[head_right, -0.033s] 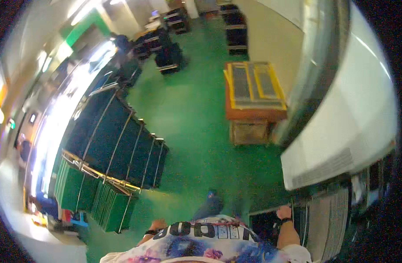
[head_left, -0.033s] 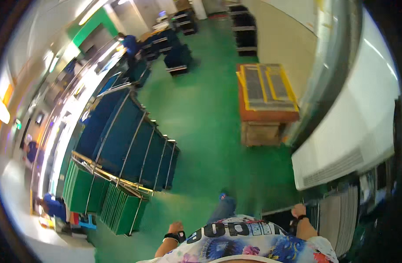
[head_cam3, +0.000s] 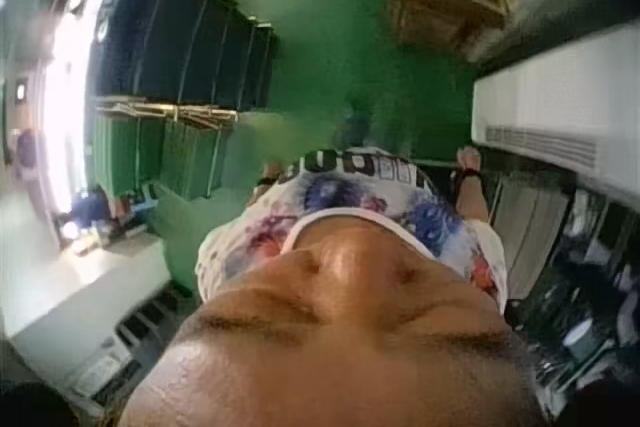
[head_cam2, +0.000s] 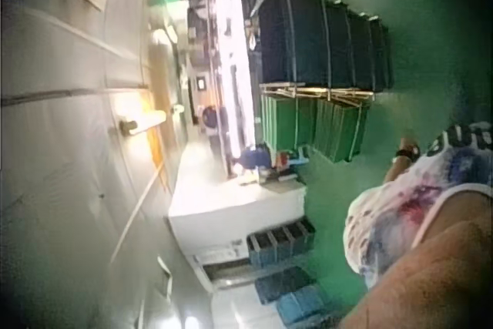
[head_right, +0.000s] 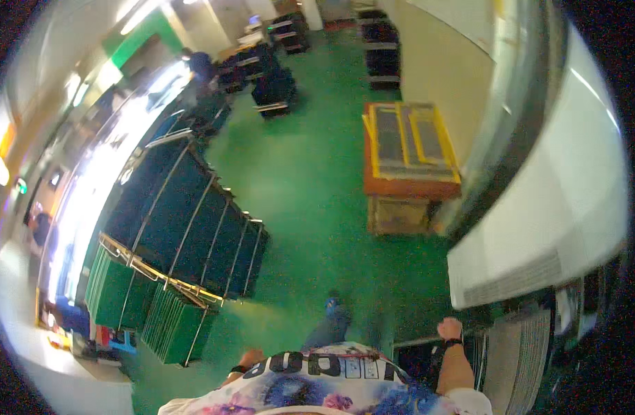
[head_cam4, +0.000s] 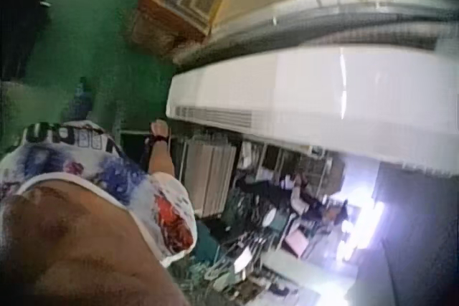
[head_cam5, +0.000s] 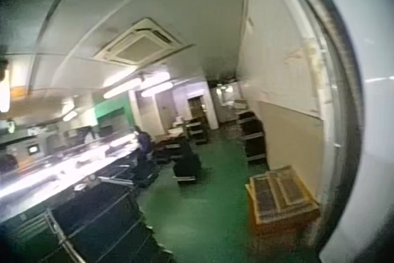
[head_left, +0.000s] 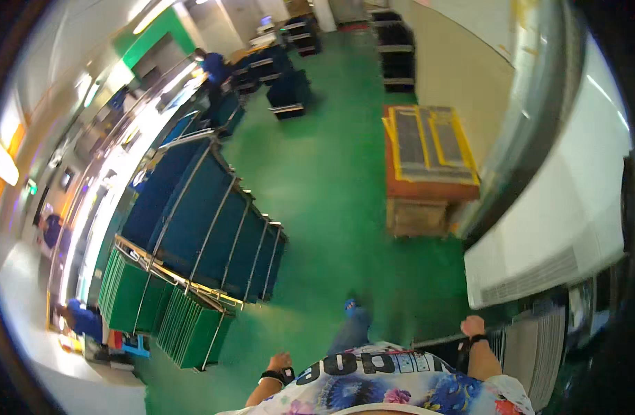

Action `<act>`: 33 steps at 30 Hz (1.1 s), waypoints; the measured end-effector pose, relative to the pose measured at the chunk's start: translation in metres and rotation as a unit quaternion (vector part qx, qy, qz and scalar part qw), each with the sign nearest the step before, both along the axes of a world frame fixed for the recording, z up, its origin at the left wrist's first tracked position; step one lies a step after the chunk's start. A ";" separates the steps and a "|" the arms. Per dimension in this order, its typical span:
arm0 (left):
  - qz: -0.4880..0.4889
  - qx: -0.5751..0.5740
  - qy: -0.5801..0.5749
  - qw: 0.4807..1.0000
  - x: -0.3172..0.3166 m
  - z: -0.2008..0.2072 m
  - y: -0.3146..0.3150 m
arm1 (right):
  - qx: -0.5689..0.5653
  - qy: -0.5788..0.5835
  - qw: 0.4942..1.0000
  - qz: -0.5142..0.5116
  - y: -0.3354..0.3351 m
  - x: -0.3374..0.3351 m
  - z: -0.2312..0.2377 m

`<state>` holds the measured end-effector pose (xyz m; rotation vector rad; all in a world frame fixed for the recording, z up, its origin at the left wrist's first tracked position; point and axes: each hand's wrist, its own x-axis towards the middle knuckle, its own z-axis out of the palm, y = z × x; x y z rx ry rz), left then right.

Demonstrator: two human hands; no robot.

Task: The recorder gathers blue-colored panels and place them into metal storage racks on the fabrication floor.

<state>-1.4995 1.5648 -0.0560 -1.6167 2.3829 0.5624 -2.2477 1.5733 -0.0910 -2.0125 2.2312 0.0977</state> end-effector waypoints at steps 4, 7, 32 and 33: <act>0.118 -0.007 0.036 0.992 -0.018 -0.025 -0.024 | -0.044 -0.701 0.648 -0.295 -0.216 0.054 0.074; 0.291 0.036 0.107 0.950 -0.004 -0.023 -0.060 | -0.019 -0.654 0.726 -0.210 -0.303 0.129 0.122; 0.540 0.059 -0.069 0.837 -0.070 -0.040 -0.380 | 0.201 -0.405 0.875 0.174 -1.012 0.311 0.196; 0.609 0.248 0.001 0.754 -0.075 -0.039 -0.409 | 0.177 -0.357 0.875 0.274 -1.046 0.340 0.197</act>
